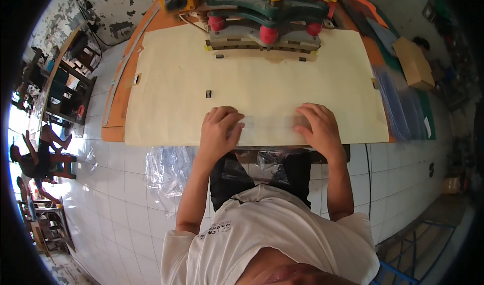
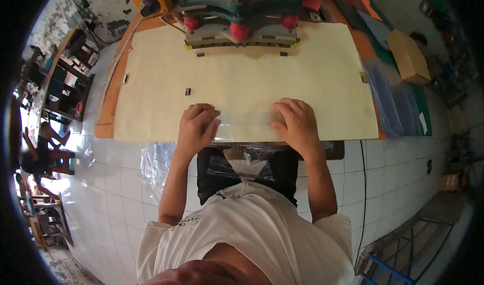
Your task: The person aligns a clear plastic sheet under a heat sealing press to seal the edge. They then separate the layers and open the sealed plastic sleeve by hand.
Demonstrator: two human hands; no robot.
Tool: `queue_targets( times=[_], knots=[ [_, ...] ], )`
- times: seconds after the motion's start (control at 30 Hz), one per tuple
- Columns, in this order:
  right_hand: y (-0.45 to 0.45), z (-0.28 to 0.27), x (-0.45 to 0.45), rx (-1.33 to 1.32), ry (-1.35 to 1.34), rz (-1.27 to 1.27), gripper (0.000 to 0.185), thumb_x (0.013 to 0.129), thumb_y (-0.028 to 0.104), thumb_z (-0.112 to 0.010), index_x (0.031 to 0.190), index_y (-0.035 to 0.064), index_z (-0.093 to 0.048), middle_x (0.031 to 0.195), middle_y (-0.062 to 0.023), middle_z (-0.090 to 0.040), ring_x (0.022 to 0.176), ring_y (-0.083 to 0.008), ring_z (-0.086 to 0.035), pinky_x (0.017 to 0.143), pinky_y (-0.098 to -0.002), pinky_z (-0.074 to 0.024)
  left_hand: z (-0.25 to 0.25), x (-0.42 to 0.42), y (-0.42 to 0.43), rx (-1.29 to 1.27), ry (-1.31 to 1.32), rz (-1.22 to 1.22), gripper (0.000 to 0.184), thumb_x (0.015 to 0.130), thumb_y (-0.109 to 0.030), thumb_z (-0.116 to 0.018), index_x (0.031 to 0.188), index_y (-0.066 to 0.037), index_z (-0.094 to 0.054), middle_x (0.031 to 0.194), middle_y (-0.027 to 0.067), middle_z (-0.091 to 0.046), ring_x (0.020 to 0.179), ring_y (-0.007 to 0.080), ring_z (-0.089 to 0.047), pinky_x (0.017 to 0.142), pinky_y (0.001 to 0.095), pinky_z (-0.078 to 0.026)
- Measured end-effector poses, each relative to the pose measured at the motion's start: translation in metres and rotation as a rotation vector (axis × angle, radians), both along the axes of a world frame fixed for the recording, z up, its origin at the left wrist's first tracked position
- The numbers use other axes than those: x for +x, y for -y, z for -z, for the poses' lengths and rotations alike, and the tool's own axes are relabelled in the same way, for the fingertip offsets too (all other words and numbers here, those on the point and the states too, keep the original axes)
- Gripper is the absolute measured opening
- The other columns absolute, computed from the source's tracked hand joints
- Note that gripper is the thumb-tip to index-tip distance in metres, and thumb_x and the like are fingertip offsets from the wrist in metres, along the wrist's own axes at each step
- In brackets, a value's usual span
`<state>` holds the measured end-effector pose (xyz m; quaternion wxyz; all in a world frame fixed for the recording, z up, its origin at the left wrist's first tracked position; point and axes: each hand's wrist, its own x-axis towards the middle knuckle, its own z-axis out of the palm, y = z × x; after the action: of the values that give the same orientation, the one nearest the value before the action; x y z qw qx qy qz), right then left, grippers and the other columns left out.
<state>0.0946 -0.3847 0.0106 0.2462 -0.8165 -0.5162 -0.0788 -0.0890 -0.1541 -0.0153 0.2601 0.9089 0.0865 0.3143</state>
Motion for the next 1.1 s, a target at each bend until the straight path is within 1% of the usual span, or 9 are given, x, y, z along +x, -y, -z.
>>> queue_targets(
  times=[0.07, 0.23, 0.3, 0.43, 0.5, 0.67, 0.83, 0.97, 1.1],
  knots=[
    [0.000, -0.006, 0.003, -0.081, -0.032, -0.004, 0.041, 0.073, 0.017, -0.081, 0.110, 0.0075, -0.066, 0.110, -0.0070, -0.065, 0.102, -0.0284, -0.061, 0.089, -0.0414, -0.0483, 0.003, 0.000, 0.002, -0.020, 0.014, -0.016, 0.021, 0.078, -0.008, -0.073, 0.099, -0.005, -0.072, 0.101, 0.0095, -0.066, 0.095, 0.0301, -0.061, 0.084, 0.0403, -0.049],
    [-0.004, -0.009, 0.008, -0.163, -0.048, -0.001, 0.042, 0.072, 0.016, -0.082, 0.110, 0.0079, -0.066, 0.099, -0.0070, -0.063, 0.096, -0.0280, -0.061, 0.084, -0.0404, -0.0489, 0.003, 0.000, 0.004, -0.018, 0.016, -0.061, 0.026, 0.078, -0.008, -0.073, 0.103, -0.004, -0.071, 0.103, 0.0103, -0.065, 0.096, 0.0307, -0.060, 0.084, 0.0405, -0.049],
    [-0.005, -0.012, 0.014, -0.238, -0.193, -0.011, 0.037, 0.071, 0.014, -0.083, 0.103, 0.0076, -0.066, 0.094, -0.0074, -0.063, 0.090, -0.0270, -0.059, 0.080, -0.0394, -0.0483, 0.005, 0.000, 0.003, -0.017, 0.024, -0.057, 0.027, 0.078, -0.008, -0.073, 0.104, -0.003, -0.071, 0.104, 0.0105, -0.065, 0.096, 0.0308, -0.060, 0.084, 0.0407, -0.049],
    [-0.004, -0.011, 0.021, -0.220, -0.248, -0.058, 0.034, 0.070, 0.015, -0.084, 0.093, 0.0077, -0.061, 0.086, -0.0057, -0.063, 0.086, -0.0256, -0.059, 0.078, -0.0388, -0.0469, 0.007, -0.001, 0.002, 0.039, 0.028, -0.036, 0.027, 0.079, -0.009, -0.072, 0.105, -0.003, -0.071, 0.104, 0.0106, -0.064, 0.097, 0.0307, -0.059, 0.086, 0.0409, -0.049],
    [-0.003, -0.006, 0.021, -0.090, -0.269, -0.127, 0.031, 0.069, 0.011, -0.083, 0.086, 0.0062, -0.057, 0.083, -0.0057, -0.061, 0.086, -0.0263, -0.059, 0.078, -0.0383, -0.0464, 0.008, -0.001, 0.002, 0.055, 0.019, -0.031, 0.026, 0.080, -0.010, -0.071, 0.105, -0.003, -0.071, 0.105, 0.0104, -0.064, 0.097, 0.0306, -0.059, 0.086, 0.0409, -0.049],
    [-0.004, -0.013, 0.010, -0.006, -0.270, -0.209, 0.025, 0.072, 0.004, -0.079, 0.082, 0.0034, -0.056, 0.083, -0.0081, -0.060, 0.081, -0.0281, -0.060, 0.073, -0.0389, -0.0471, 0.010, 0.001, 0.002, 0.070, 0.025, -0.020, 0.023, 0.081, -0.011, -0.070, 0.102, -0.004, -0.071, 0.106, 0.0094, -0.063, 0.097, 0.0305, -0.058, 0.087, 0.0411, -0.048],
    [-0.001, -0.017, 0.004, 0.017, -0.272, -0.280, 0.019, 0.077, 0.000, -0.073, 0.083, 0.0018, -0.056, 0.083, -0.0108, -0.059, 0.075, -0.0289, -0.061, 0.069, -0.0402, -0.0481, 0.013, 0.002, -0.001, 0.028, 0.022, 0.012, 0.008, 0.083, -0.008, -0.067, 0.089, -0.004, -0.065, 0.096, 0.0079, -0.064, 0.092, 0.0301, -0.059, 0.083, 0.0387, -0.044],
    [0.001, -0.025, 0.002, 0.002, -0.373, -0.277, 0.012, 0.081, 0.000, -0.070, 0.087, 0.0013, -0.059, 0.083, -0.0108, -0.062, 0.075, -0.0281, -0.063, 0.071, -0.0380, -0.0496, 0.006, -0.005, -0.002, 0.000, 0.076, 0.044, 0.007, 0.082, -0.006, -0.068, 0.087, -0.005, -0.063, 0.092, 0.0076, -0.065, 0.089, 0.0292, -0.060, 0.081, 0.0376, -0.043],
    [0.003, -0.047, 0.007, 0.095, -0.413, -0.342, 0.009, 0.084, -0.001, -0.067, 0.092, -0.0001, -0.063, 0.085, -0.0115, -0.067, 0.076, -0.0259, -0.066, 0.071, -0.0336, -0.0509, -0.023, -0.011, 0.009, 0.100, 0.222, -0.086, 0.015, 0.079, -0.003, -0.073, 0.092, -0.006, -0.066, 0.099, 0.0088, -0.065, 0.097, 0.0295, -0.059, 0.086, 0.0392, -0.043]
  ],
)
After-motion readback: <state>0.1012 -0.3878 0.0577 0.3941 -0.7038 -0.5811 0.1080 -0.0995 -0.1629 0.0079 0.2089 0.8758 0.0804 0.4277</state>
